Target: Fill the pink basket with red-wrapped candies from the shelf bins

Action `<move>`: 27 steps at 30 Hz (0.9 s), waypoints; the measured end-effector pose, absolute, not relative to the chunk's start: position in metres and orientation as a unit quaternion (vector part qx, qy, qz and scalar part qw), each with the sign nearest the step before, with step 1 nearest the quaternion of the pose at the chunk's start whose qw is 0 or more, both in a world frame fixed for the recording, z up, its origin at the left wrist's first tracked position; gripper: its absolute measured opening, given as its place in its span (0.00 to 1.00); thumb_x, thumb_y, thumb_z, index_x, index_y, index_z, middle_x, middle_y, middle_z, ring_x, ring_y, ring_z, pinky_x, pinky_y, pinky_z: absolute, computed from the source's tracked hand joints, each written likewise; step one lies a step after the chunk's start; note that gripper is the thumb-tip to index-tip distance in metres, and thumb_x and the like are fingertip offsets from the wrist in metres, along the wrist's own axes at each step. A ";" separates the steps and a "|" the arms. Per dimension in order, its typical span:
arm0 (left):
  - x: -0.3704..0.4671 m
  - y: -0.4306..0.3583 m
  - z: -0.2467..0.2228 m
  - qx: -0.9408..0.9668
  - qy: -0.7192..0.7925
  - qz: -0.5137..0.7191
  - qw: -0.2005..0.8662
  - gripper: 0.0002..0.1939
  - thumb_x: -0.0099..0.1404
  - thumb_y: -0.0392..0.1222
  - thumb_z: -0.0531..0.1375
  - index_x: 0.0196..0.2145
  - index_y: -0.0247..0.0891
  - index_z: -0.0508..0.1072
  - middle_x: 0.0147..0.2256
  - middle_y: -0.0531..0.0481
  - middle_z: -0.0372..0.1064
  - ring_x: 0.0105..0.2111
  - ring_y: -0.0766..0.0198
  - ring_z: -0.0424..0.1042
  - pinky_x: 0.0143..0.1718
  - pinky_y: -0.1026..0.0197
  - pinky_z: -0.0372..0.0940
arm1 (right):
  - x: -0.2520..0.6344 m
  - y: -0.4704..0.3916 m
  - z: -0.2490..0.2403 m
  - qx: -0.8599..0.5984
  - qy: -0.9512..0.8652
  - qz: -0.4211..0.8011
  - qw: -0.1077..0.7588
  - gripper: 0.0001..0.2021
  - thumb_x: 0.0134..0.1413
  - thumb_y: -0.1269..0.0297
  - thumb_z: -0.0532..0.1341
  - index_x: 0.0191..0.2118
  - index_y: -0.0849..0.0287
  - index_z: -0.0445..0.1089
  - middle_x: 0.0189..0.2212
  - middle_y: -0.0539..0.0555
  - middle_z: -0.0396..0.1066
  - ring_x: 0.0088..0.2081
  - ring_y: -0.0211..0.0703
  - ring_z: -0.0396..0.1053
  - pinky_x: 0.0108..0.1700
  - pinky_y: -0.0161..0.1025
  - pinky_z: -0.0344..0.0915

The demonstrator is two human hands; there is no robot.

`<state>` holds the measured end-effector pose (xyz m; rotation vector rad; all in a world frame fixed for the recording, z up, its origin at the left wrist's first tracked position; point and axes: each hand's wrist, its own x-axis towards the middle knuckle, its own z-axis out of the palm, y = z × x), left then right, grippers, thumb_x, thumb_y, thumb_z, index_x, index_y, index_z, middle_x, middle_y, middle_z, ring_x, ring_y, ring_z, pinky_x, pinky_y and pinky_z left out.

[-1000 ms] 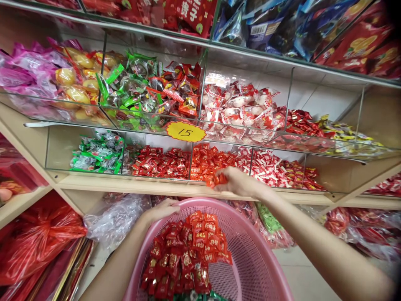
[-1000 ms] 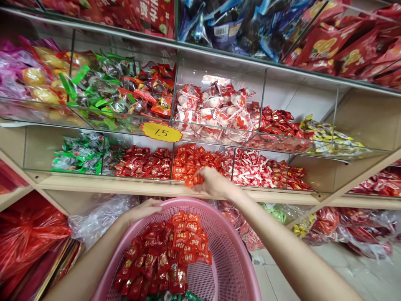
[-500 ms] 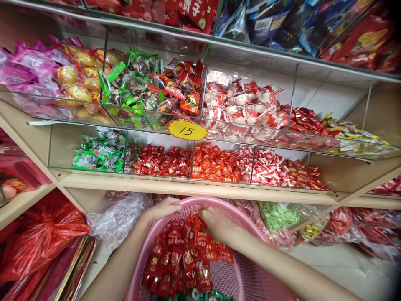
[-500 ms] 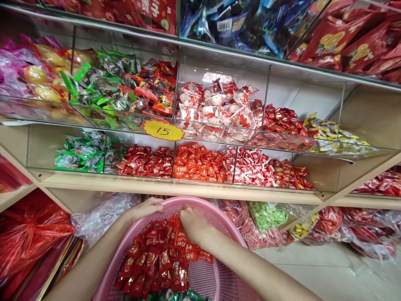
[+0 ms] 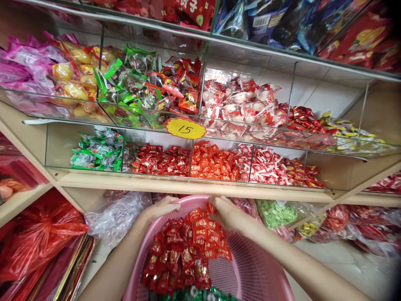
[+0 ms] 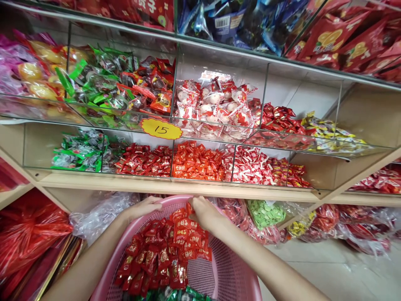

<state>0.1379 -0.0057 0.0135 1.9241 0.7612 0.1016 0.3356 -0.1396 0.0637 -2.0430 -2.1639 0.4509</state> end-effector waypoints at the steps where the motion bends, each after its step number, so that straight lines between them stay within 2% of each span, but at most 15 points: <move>1: 0.138 -0.006 0.013 0.803 0.312 0.048 0.505 0.14 0.49 0.44 0.51 0.29 0.34 0.71 0.28 0.54 0.67 0.31 0.61 0.62 0.33 0.64 0.55 | 0.339 -0.138 0.063 -0.679 -0.716 0.145 0.067 0.13 0.45 0.71 0.57 0.40 0.64 0.63 0.39 0.57 0.64 0.40 0.42 0.60 0.41 0.36 0.56; 7: 0.137 -0.005 0.011 0.818 0.290 0.063 0.493 0.13 0.50 0.43 0.50 0.27 0.33 0.71 0.26 0.54 0.66 0.30 0.62 0.63 0.32 0.65 0.55 | 0.327 -0.132 0.063 -0.686 -0.721 0.100 -0.013 0.10 0.47 0.75 0.53 0.38 0.65 0.64 0.36 0.58 0.66 0.39 0.42 0.62 0.40 0.37 0.56; 13: 0.136 -0.003 0.009 0.815 0.296 0.060 0.495 0.13 0.51 0.43 0.51 0.28 0.34 0.71 0.27 0.54 0.67 0.30 0.62 0.63 0.31 0.65 0.55 | 0.311 -0.130 0.052 -0.689 -0.720 0.047 -0.066 0.14 0.47 0.81 0.47 0.37 0.66 0.65 0.38 0.59 0.67 0.41 0.43 0.64 0.41 0.36 0.58; 22: 0.136 -0.001 0.005 0.815 0.294 0.059 0.495 0.12 0.50 0.44 0.51 0.27 0.34 0.70 0.26 0.54 0.66 0.29 0.62 0.62 0.31 0.65 0.55 | 0.310 -0.134 0.050 -0.687 -0.721 0.032 -0.085 0.12 0.48 0.80 0.49 0.36 0.67 0.67 0.37 0.59 0.68 0.39 0.45 0.65 0.41 0.37 0.60; 27: 0.136 -0.003 0.008 0.816 0.295 0.061 0.493 0.13 0.50 0.43 0.51 0.28 0.34 0.71 0.27 0.54 0.66 0.30 0.62 0.63 0.32 0.65 0.55 | 0.313 -0.136 0.052 -0.697 -0.713 0.048 -0.058 0.10 0.51 0.76 0.50 0.36 0.66 0.67 0.36 0.59 0.68 0.39 0.44 0.65 0.41 0.37 0.60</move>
